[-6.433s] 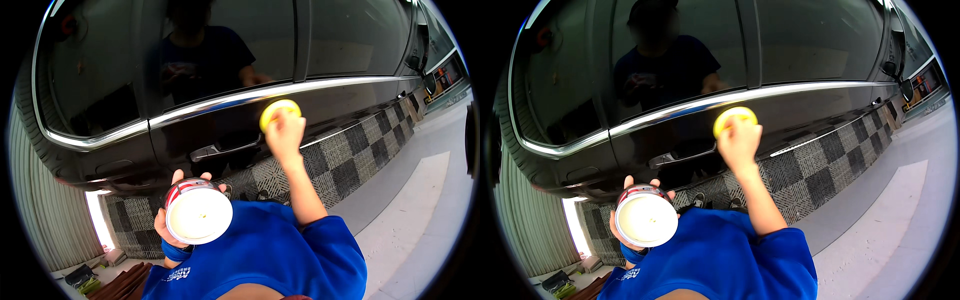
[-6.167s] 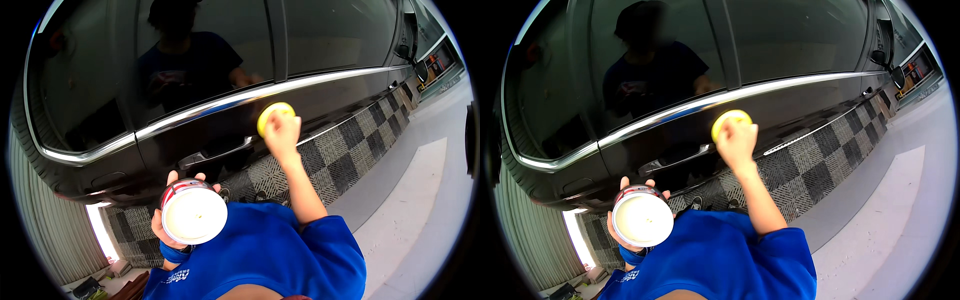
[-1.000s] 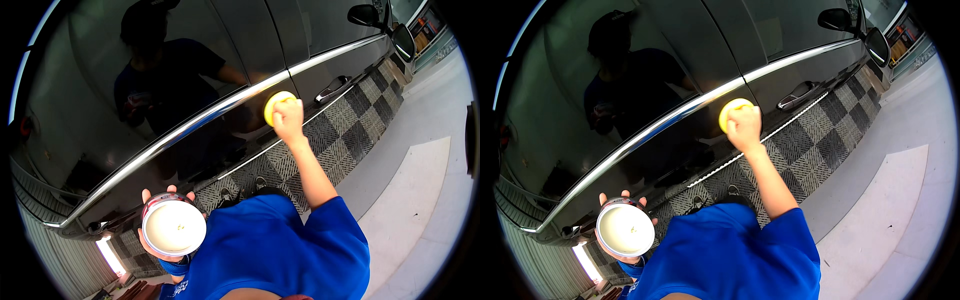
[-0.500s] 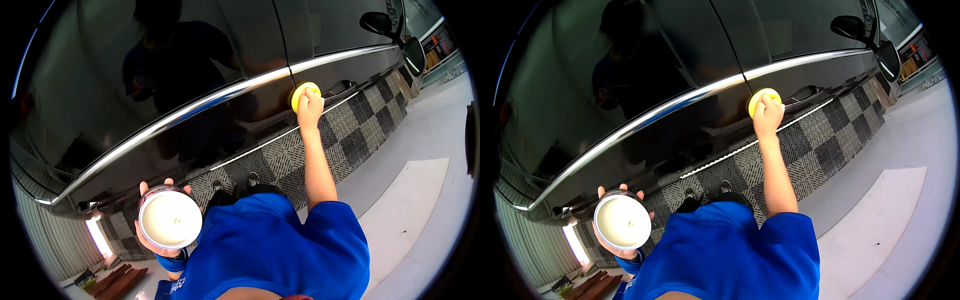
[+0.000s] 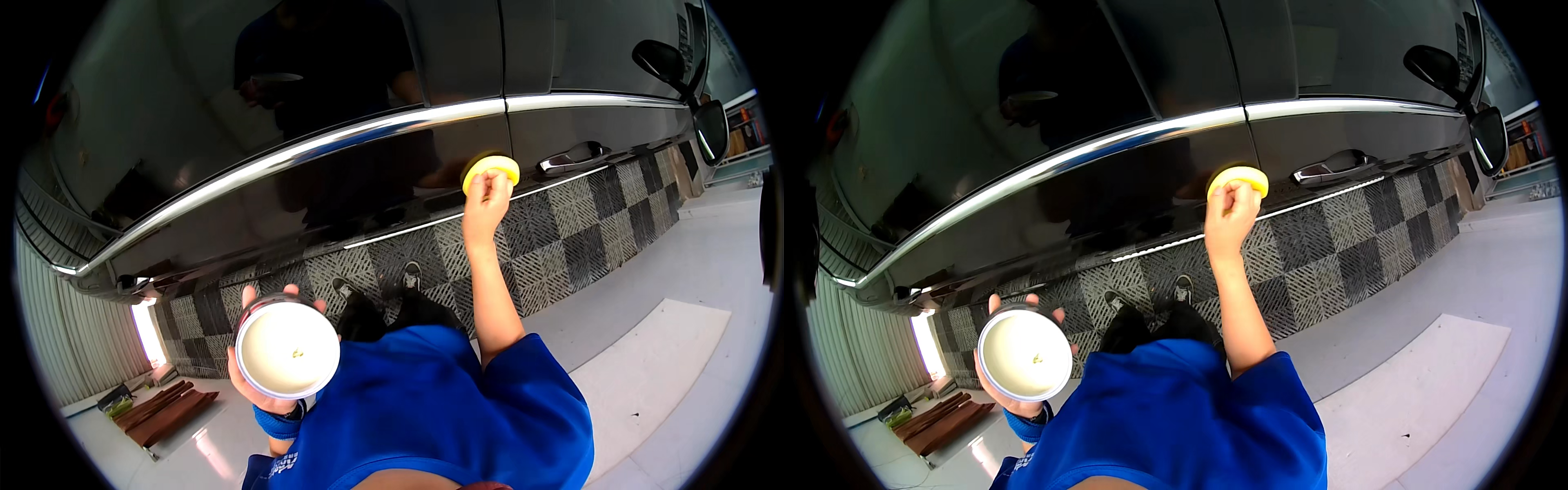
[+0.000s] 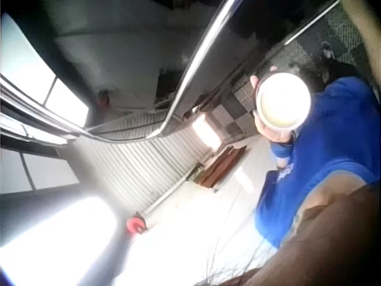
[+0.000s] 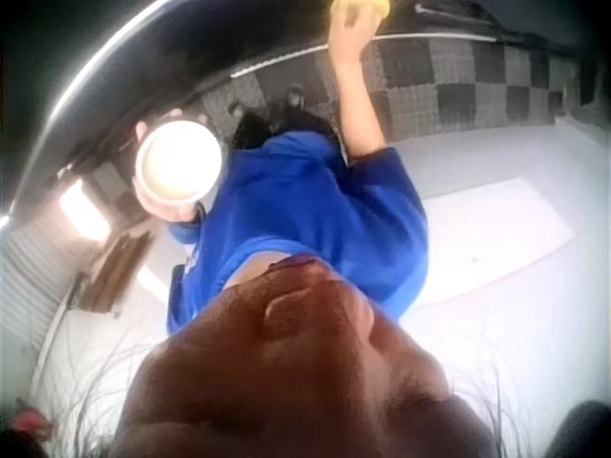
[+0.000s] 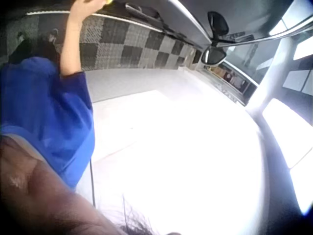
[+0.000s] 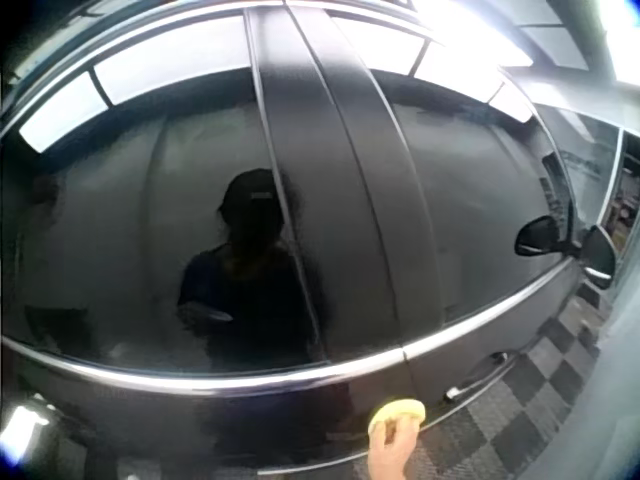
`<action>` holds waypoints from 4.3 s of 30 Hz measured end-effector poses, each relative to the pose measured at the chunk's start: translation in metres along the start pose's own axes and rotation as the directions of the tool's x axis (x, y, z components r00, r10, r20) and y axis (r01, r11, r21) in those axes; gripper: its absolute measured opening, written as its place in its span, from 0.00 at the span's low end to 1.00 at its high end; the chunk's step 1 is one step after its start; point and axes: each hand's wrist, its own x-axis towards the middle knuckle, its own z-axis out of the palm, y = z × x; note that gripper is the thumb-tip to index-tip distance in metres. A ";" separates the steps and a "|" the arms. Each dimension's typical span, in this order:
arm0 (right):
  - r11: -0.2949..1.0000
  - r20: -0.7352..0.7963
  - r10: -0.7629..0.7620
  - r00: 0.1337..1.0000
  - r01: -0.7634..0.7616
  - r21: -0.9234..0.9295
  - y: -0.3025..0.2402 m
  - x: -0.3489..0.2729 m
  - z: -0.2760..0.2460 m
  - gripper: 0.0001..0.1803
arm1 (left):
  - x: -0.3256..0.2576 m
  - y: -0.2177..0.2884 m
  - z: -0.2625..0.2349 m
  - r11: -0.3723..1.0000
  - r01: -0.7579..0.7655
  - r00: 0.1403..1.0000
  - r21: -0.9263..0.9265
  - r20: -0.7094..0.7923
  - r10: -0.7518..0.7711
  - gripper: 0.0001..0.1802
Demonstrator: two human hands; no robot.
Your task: The person applies wax to the exterior panels, window trim, and door handles of a black vehicle using a yellow foam applicator pad while holding a container of wax in the other hand.
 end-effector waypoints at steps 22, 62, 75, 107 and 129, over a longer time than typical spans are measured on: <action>0.728 0.769 -0.369 0.521 -0.352 0.588 -0.207 -0.172 -0.016 0.10 | -0.034 0.037 -0.112 0.991 -0.056 0.980 -0.125 -0.196 0.030 0.31; 0.914 0.057 0.218 0.974 -0.225 0.339 0.052 -0.022 -0.038 0.10 | -0.071 0.013 -0.155 0.961 0.184 0.961 -0.206 -0.165 -0.220 0.30; 0.936 0.400 -0.292 0.869 0.346 -0.070 -0.002 -0.045 0.004 0.09 | -0.093 -0.019 -0.141 0.952 0.056 0.906 -0.299 -0.385 -0.174 0.35; 0.892 0.250 -0.240 0.938 0.315 -0.324 -0.101 -0.046 0.055 0.07 | -0.094 0.003 -0.154 0.933 -0.096 0.912 -0.346 -0.407 -0.057 0.30; 0.919 0.188 -0.340 0.921 0.368 -0.143 -0.128 -0.090 0.099 0.11 | -0.128 0.025 -0.179 0.887 -0.211 0.889 -0.410 -0.458 0.000 0.30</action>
